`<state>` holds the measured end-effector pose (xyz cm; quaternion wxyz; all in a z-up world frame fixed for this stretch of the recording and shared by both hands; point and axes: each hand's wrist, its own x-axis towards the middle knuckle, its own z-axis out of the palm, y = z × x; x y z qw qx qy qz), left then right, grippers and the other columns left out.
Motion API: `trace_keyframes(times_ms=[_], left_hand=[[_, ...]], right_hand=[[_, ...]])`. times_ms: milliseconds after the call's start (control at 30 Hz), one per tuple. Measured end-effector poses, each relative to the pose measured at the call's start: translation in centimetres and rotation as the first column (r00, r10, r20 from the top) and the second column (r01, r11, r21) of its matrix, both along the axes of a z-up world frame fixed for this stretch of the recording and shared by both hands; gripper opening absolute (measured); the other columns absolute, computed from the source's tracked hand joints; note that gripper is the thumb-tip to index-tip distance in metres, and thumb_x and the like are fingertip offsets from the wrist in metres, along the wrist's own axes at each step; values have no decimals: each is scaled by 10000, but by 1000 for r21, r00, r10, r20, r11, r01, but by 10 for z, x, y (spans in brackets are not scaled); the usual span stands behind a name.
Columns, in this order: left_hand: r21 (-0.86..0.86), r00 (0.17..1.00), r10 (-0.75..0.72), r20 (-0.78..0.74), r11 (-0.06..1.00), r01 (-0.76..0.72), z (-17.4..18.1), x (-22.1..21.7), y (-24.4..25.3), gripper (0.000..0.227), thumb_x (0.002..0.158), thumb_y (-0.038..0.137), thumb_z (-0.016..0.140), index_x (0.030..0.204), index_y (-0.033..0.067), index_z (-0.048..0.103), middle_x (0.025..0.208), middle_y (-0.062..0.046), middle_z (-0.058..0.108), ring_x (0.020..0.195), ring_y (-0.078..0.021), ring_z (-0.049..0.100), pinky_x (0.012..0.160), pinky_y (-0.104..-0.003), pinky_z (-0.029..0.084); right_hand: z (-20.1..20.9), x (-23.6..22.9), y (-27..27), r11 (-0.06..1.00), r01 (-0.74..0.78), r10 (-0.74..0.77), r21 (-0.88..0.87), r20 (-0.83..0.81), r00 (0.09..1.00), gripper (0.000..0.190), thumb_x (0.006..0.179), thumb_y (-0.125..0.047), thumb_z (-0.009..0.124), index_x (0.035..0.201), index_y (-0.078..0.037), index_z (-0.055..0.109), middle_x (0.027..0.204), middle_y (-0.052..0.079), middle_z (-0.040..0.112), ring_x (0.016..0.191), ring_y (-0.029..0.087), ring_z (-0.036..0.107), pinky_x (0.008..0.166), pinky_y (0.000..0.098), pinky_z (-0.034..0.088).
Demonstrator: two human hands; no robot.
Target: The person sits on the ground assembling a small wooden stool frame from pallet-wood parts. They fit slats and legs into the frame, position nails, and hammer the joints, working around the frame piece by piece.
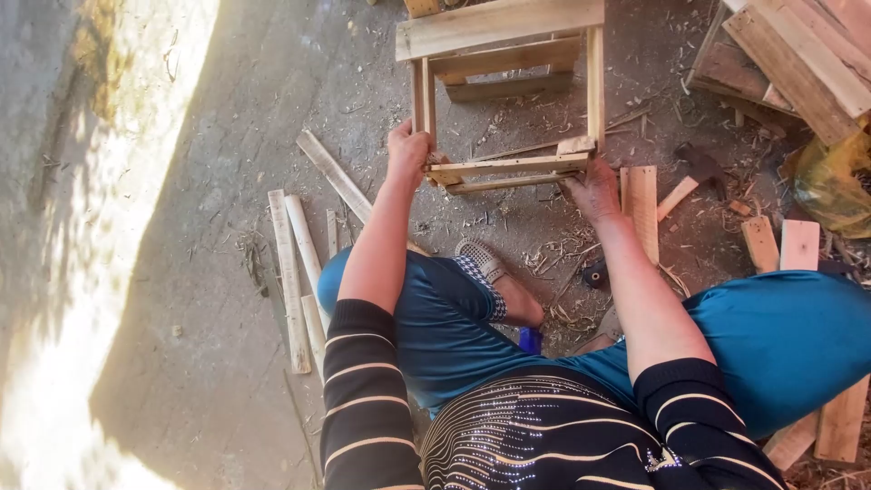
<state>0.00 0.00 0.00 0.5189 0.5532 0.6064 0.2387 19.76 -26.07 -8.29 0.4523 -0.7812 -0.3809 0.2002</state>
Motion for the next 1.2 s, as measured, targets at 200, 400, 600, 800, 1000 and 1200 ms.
trace_keyframes(times_ms=[200, 400, 600, 800, 1000, 1200], left_hand=[[-1, 997, 10, 71, 1000, -10, -7, -6, 18, 568, 520, -29, 552, 1037, 58, 770, 849, -206, 711, 778, -317, 699, 604, -385, 543], [17, 999, -28, 21, 999, 28, 15, -9, 21, 494, 485, -23, 565, 934, 31, 764, 748, -171, 655, 703, -283, 659, 537, -359, 478], [-17, 999, -42, -1, 999, 42, 31, -12, 35, 439, 529, 6, 571, 902, 93, 786, 678, -152, 656, 591, -286, 676, 482, -357, 488], [-62, 1000, -4, -2, 998, 4, 56, -16, 34, 322, 528, 23, 617, 815, 61, 758, 621, -139, 588, 523, -266, 629, 457, -331, 446], [-75, 995, -44, -88, 996, 38, 71, -9, 65, 153, 556, 62, 679, 705, 41, 708, 551, -128, 545, 474, -237, 576, 448, -352, 393], [-235, 945, -207, -253, 961, 147, 188, 23, 33, 95, 926, 115, 600, 894, 65, 673, 774, 23, 595, 596, -21, 471, 523, -154, 406]], right_hand=[[-4, 8, 1, 963, 211, 37, 168, -858, 513, 240, 916, -135, 723, 1116, -94, 597, 1106, 29, 695, 1092, 147, 668, 1042, 251, 566], [-26, -8, -7, 999, -1, -1, -47, -25, 1000, 598, 772, -146, 859, 1319, -37, 643, 1170, 237, 681, 1156, 447, 629, 977, 557, 521], [9, -28, -8, 1000, 1, 1, 9, -118, 993, 588, 755, -157, 872, 1296, -54, 664, 1156, 205, 700, 1145, 405, 648, 995, 521, 526], [14, -48, -22, 995, -53, 68, 86, -190, 979, 481, 788, -125, 865, 1228, -51, 683, 1112, 193, 720, 1100, 411, 678, 947, 523, 537], [32, -73, -32, 989, -44, 88, 141, -320, 943, 478, 775, -136, 902, 1201, -77, 694, 1081, 152, 738, 1061, 333, 704, 954, 470, 551], [86, -95, -42, 963, -99, 223, 252, -531, 818, 526, 814, -17, 744, 1316, -55, 592, 1232, 112, 694, 1134, 255, 678, 1073, 480, 567]])
